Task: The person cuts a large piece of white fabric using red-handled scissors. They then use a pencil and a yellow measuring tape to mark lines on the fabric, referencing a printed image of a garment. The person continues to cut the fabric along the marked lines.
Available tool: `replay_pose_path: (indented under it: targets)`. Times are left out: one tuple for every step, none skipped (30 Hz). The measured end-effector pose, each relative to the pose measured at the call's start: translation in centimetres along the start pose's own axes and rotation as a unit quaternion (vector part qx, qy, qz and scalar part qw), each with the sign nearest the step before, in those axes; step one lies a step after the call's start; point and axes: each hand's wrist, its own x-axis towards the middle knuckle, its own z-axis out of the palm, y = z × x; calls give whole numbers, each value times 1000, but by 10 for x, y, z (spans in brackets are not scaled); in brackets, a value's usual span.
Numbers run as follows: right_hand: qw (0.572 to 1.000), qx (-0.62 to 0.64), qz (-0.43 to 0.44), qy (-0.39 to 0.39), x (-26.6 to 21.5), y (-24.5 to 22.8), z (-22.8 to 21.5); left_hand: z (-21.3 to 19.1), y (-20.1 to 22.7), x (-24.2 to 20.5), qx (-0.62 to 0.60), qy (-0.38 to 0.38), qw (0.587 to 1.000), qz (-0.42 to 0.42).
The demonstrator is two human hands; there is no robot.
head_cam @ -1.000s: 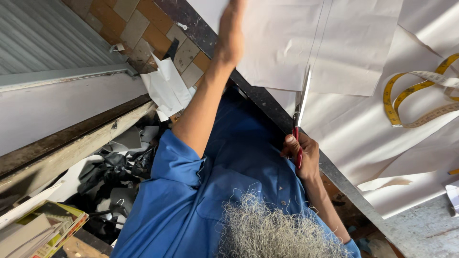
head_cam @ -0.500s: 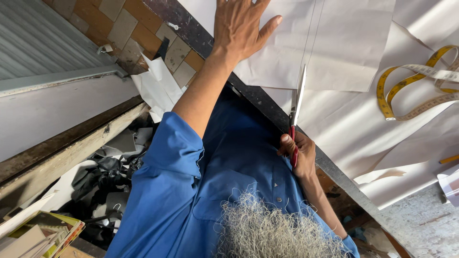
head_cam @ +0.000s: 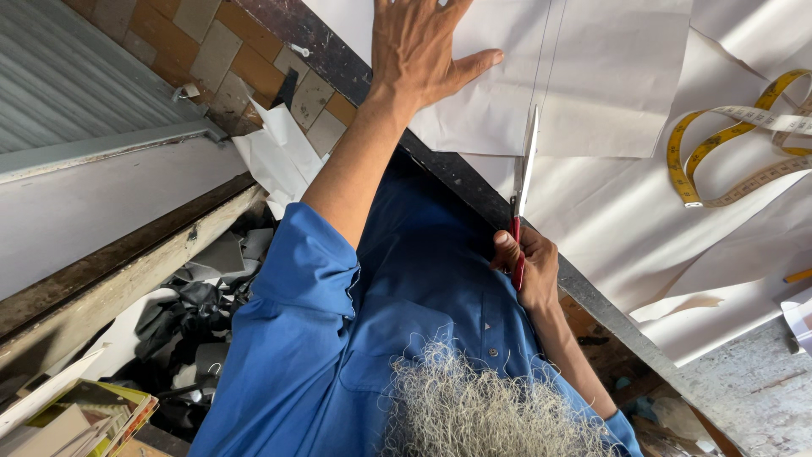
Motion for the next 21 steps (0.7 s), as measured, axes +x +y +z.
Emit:
replay_pose_path:
  targets:
    - [1000,-2,1,0,0,1,0,0,0,0,1,10,1000,3]
    - [1000,-3,1,2,-1,2,0,1,0,-1,2,20,1000,5]
    - [1000,-3,0,4,0,2,0,1,-1,0,4,30,999,8]
    - [1000,-3,-1,7,1,2,0,1,-1,1,6,50,999,17]
    - [1000,-2,-3,6,0,2,0,1,-2,0,8,69,997,25]
    - [1000,-1,-5,5,0,2,0,1,-2,0,10,87,996,33]
    - [1000,0,-6,4,0,3,0,1,-2,0,4,63,998,25]
    - [1000,-6,-10,6,0,3,0,2,-2,-1,-3,38,999,17]
    - [1000,-11,-13,7,0,4,-1,2,-2,-1,-9,13,1000,9]
    - [1000,-16,-17,8,-1,4,-1,2,-2,-2,-10,7,1000,7]
    - [1000,-17,-13,8,0,4,-1,2,-2,-2,-10,2,1000,6]
    - [1000,-18,-9,8,0,5,0,1,-2,-1,-10,-3,1000,4]
    - [1000,-19,-5,8,1,4,0,1,-3,-1,-7,0,1000,6]
    - [1000,-19,-1,6,1,4,0,1,-3,0,-5,4,1000,8]
    - [1000,-20,4,6,0,5,1,1,-3,0,-3,6,1000,10]
    - [1000,-20,9,5,0,4,1,1,-2,-1,1,5,1000,9]
    - [1000,-20,11,4,-1,3,1,1,-2,0,4,4,1000,7]
    - [1000,-19,13,3,-2,2,1,0,-1,0,8,2,1000,6]
    - [1000,-18,15,2,-1,-1,1,-2,-1,0,8,5,1000,7]
    - [1000,-16,12,4,-1,-4,2,-4,-1,1,8,7,1000,8]
    - [1000,-14,9,6,1,-8,2,-6,-1,2,7,9,1000,10]
